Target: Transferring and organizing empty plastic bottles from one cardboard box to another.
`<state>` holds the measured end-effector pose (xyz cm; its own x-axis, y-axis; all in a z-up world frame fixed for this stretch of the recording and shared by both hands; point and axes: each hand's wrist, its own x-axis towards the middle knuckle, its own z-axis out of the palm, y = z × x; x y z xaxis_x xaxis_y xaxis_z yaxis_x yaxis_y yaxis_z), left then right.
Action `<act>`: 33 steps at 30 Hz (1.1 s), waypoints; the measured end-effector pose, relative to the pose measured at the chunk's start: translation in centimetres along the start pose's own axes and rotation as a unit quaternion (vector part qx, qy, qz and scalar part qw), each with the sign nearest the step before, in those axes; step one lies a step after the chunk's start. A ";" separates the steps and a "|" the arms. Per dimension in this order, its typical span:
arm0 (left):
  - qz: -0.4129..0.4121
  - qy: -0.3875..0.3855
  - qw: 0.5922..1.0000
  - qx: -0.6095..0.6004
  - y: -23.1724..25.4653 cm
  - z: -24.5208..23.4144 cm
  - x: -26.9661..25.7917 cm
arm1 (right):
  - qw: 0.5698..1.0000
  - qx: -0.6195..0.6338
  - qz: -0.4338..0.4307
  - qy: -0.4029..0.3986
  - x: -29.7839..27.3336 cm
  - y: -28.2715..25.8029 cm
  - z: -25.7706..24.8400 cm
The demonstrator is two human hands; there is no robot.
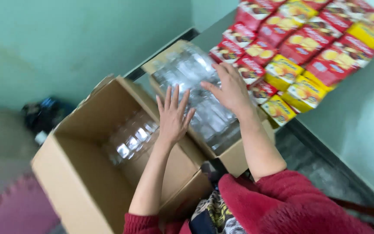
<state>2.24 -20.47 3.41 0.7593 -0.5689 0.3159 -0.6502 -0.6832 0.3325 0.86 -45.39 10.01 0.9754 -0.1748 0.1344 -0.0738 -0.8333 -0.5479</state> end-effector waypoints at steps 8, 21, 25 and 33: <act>-0.262 0.113 0.958 -0.012 -12.7 -1.7 -7.3 | 0.978 0.117 -0.155 -0.080 0.6 -15.6 10.5; -0.612 0.015 0.786 -0.091 -29.8 10.1 -23.0 | 0.931 0.121 -0.101 -0.328 -1.5 -20.8 40.5; -0.613 0.041 0.779 -0.124 -29.1 10.7 -23.5 | 0.924 0.101 -0.113 -0.352 -3.4 -19.0 41.8; -0.597 -0.115 0.789 -0.094 -23.2 4.7 -23.0 | 0.923 0.061 -0.070 -0.373 -0.9 -17.4 43.2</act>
<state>-0.03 6.30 -15.71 0.8044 0.3452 -0.4835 0.5549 -0.7273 0.4040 10.25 -8.07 -16.28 0.8485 0.3787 -0.3697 0.0439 -0.7465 -0.6639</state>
